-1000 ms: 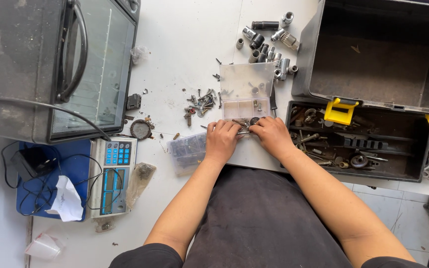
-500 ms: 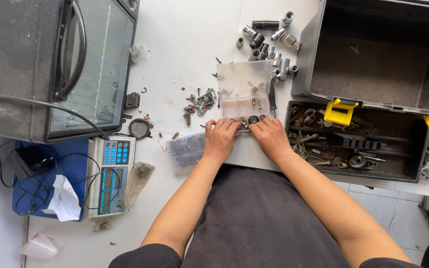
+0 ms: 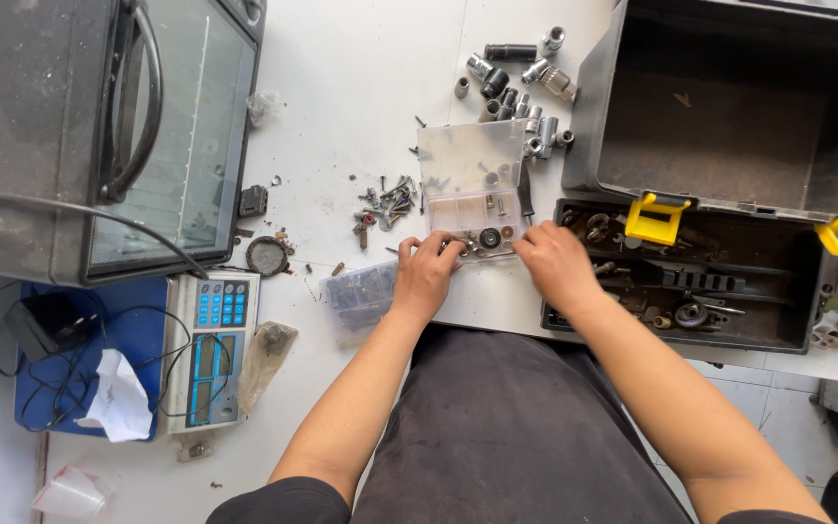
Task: Sorting and organizing screws, bolts, and other hardware into a plastic container.
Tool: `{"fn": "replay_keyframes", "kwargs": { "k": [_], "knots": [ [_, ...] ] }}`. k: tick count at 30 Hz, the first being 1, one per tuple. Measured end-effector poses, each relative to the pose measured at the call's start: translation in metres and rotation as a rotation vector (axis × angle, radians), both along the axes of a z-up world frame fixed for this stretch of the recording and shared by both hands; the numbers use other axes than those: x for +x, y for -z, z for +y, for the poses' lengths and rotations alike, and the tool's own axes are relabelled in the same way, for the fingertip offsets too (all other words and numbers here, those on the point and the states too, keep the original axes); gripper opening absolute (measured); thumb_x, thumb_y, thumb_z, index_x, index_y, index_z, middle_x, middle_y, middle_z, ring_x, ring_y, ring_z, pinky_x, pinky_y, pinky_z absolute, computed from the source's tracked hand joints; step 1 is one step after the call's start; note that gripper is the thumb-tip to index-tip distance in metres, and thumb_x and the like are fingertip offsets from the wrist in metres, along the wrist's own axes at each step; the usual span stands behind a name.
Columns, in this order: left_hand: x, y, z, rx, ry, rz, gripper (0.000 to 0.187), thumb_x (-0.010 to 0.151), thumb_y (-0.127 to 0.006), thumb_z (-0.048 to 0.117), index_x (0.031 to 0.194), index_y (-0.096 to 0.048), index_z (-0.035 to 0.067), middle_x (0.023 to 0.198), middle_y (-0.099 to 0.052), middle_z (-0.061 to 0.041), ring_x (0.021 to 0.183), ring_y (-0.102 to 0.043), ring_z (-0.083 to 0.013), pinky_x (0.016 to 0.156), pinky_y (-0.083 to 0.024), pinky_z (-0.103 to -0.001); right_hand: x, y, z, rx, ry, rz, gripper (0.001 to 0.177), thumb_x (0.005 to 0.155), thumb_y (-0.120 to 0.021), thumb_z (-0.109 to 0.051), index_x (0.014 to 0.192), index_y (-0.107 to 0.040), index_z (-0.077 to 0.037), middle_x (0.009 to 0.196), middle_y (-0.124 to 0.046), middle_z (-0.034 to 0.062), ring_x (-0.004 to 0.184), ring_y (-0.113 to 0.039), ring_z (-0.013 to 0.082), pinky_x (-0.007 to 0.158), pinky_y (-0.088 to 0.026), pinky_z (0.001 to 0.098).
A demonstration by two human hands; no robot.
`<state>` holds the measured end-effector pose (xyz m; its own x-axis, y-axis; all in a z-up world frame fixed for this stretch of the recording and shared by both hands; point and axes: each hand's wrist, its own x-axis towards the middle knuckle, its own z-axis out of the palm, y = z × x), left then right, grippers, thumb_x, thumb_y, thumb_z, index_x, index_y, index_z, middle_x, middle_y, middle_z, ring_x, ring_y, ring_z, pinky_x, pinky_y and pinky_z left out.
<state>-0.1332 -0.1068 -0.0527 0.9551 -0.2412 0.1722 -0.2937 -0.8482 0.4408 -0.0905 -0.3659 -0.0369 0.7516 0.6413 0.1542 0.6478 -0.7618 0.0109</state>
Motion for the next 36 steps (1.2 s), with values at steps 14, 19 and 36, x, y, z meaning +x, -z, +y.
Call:
{"fn": "replay_keyframes", "kwargs": {
  "k": [14,19,36],
  "knots": [
    [0.009,-0.001,0.008,-0.125,0.021,-0.008,0.030,0.080,-0.081,0.034,0.099,-0.061,0.022,0.093,-0.058,0.006,0.088,-0.070,-0.0134,0.106,-0.043,-0.039,-0.011,-0.003,0.046,0.243,0.046,0.186,0.006,0.090,-0.071,-0.012,0.089,-0.075,-0.017,0.090,-0.067,0.0020,0.091,-0.065,0.0214,0.077,-0.054,0.0321],
    [0.028,-0.012,0.042,-0.217,-0.204,-0.187,0.016,0.090,-0.079,0.026,0.096,-0.064,0.022,0.087,-0.061,0.002,0.085,-0.066,-0.0196,0.087,-0.050,-0.038,-0.006,-0.002,0.051,0.380,0.073,0.223,0.008,0.089,-0.075,-0.013,0.097,-0.074,-0.014,0.091,-0.068,0.0028,0.089,-0.068,0.0216,0.079,-0.057,0.0326],
    [0.047,0.016,0.083,0.308,-0.283,0.001,0.028,0.083,-0.082,0.016,0.104,-0.064,0.020,0.096,-0.057,0.006,0.099,-0.057,-0.0142,0.094,-0.045,-0.038,0.023,-0.008,0.089,0.653,0.141,0.328,0.014,0.088,-0.075,-0.007,0.100,-0.075,-0.014,0.089,-0.068,0.0046,0.087,-0.070,0.0257,0.080,-0.058,0.0349]
  ]
}}
